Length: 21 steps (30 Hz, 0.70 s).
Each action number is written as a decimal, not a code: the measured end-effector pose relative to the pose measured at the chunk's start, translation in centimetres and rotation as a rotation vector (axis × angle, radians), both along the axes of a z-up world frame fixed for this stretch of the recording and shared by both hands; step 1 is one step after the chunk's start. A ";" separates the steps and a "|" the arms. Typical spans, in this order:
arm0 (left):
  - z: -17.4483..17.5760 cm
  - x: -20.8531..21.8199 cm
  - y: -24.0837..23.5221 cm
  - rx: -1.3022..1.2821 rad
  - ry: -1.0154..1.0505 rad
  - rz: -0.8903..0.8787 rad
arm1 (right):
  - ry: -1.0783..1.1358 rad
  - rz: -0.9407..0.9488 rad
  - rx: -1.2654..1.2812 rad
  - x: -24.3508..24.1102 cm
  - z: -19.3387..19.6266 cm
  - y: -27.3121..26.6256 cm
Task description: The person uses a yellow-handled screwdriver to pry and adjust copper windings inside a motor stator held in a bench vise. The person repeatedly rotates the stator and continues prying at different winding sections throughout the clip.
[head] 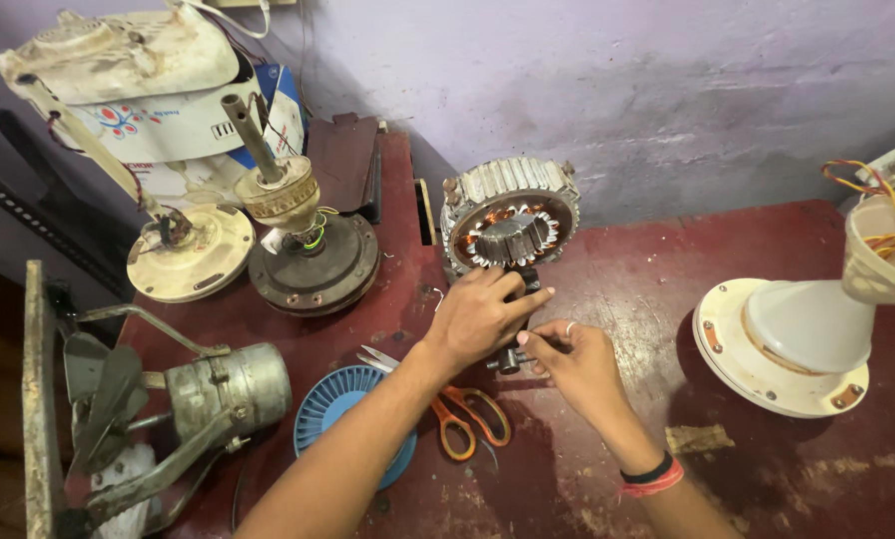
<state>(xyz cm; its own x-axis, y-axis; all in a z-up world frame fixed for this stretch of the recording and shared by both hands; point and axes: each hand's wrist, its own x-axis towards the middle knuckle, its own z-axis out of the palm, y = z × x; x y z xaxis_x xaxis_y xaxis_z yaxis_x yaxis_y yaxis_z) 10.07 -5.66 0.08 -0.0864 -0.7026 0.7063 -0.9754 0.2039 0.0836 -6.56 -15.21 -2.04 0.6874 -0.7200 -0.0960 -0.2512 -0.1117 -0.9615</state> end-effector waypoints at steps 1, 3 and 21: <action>0.0 0.1 0.0 0.005 0.001 -0.003 | -0.009 0.019 -0.037 -0.1 0.1 0.0; -0.2 0.1 -0.1 -0.001 -0.030 0.026 | 0.024 0.034 -0.113 -0.1 0.4 0.2; -0.4 -0.6 -0.1 0.002 -0.069 0.081 | 0.141 -0.020 -0.326 -1.4 2.1 0.7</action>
<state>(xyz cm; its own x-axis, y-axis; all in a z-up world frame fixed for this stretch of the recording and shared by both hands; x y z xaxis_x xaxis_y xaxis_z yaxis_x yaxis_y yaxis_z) 9.52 -5.72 -0.29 -0.0775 -0.7109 0.6990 -0.9922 0.1237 0.0158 -7.94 -14.52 0.06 0.6692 -0.7416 0.0475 -0.3846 -0.4003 -0.8318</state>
